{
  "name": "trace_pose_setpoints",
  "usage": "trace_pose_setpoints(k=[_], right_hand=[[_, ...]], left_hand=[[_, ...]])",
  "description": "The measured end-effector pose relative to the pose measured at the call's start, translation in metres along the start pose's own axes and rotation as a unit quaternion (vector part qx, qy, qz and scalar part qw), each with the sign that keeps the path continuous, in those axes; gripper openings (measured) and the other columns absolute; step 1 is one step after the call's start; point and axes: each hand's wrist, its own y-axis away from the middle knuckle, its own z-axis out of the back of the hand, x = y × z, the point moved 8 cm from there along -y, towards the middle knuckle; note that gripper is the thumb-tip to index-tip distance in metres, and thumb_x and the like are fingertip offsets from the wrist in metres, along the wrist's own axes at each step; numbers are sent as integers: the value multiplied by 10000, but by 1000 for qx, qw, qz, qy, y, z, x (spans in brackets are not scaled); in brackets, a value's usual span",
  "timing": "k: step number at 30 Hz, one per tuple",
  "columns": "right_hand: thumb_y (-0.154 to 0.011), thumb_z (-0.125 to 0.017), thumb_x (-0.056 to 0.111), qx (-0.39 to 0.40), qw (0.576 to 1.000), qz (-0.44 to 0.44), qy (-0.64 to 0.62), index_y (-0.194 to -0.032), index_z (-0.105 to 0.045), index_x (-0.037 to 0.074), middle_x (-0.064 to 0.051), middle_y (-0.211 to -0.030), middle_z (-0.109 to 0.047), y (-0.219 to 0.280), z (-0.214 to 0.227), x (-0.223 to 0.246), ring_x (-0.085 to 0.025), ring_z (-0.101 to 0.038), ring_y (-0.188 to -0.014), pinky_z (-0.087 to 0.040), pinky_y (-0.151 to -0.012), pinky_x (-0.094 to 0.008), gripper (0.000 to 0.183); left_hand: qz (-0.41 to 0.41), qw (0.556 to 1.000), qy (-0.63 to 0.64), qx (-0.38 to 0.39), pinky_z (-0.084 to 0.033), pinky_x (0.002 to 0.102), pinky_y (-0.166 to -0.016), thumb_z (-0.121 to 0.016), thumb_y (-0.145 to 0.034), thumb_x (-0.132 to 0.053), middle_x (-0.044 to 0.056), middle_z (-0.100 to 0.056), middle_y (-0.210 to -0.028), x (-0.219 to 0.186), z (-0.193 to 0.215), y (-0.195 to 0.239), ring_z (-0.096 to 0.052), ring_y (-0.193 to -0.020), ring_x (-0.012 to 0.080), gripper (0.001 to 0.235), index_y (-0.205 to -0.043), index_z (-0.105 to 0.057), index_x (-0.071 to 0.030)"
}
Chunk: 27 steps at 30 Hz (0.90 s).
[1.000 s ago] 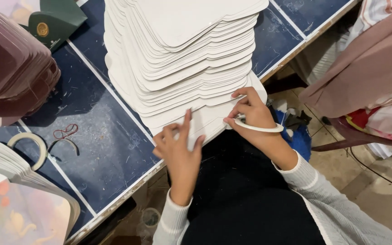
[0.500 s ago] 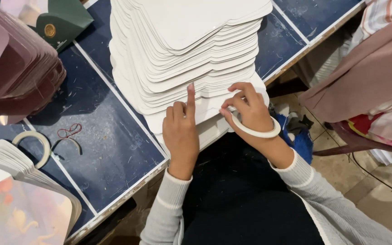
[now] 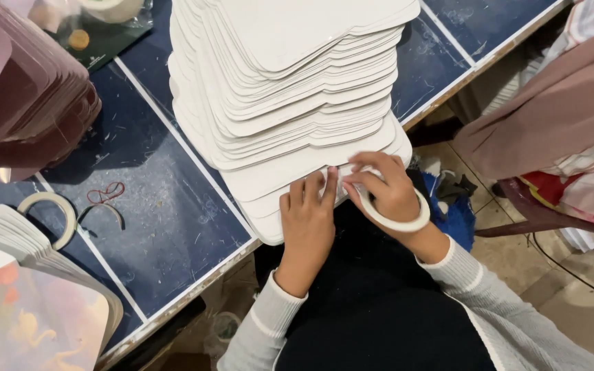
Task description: Applying double-sided tape to the edges of paper cards in a repetitive assembly process.
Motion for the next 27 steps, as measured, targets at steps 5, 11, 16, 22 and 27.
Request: trace_pose_setpoints(k=[5, 11, 16, 22, 27], right_hand=[[-943, -869, 131, 0, 988, -73, -138, -1042, -827, 101, -96, -1276, -700, -6, 3, 18, -272, -720, -1009, -583, -917, -384, 112], [-878, -874, 145, 99, 963, -89, -233, -925, -799, 125, -98, -1340, -666, 0, -50, 45, -303, -712, -1101, -535, -922, -409, 91], [-865, -861, 146, 128, 976, -73, -159, -863, -779, 125, -57, -1302, -683, -3, -61, 62, -267, -689, -1084, -489, -888, -412, 84], [-945, -807, 230, 154, 979, -58, -120, -911, -829, 160, -65, -1384, -673, -2, -51, 46, -271, -740, -1051, -591, -906, -360, 80], [-915, -881, 187, 119, 976, -141, -114, -920, -795, 40, -146, -1390, -620, -10, -8, -15, -361, -748, -1080, -599, -981, -437, 170]], left_hand=[[74, 995, 64, -8, -417, 471, -786, -685, -831, 72, 121, -634, -1148, 40, 22, 14, -582, -1027, 385, 616, -1407, -752, -137], [282, 946, 160, 15, -328, 486, -908, -818, -891, -66, 108, -606, -1148, 91, 60, 57, -454, -1061, 363, 752, -1607, -614, -171], [343, 902, 260, 41, -257, 463, -932, -817, -945, -128, 114, -589, -1155, 93, 53, 67, -393, -1075, 324, 755, -1651, -549, -155], [344, 911, 220, 55, -238, 490, -954, -913, -876, -264, 126, -540, -1227, 91, 44, 67, -381, -1092, 340, 899, -1680, -513, -214], [337, 926, 163, 53, -228, 483, -932, -907, -888, -248, 120, -528, -1213, 85, 45, 65, -353, -1078, 329, 810, -1631, -588, -223]])
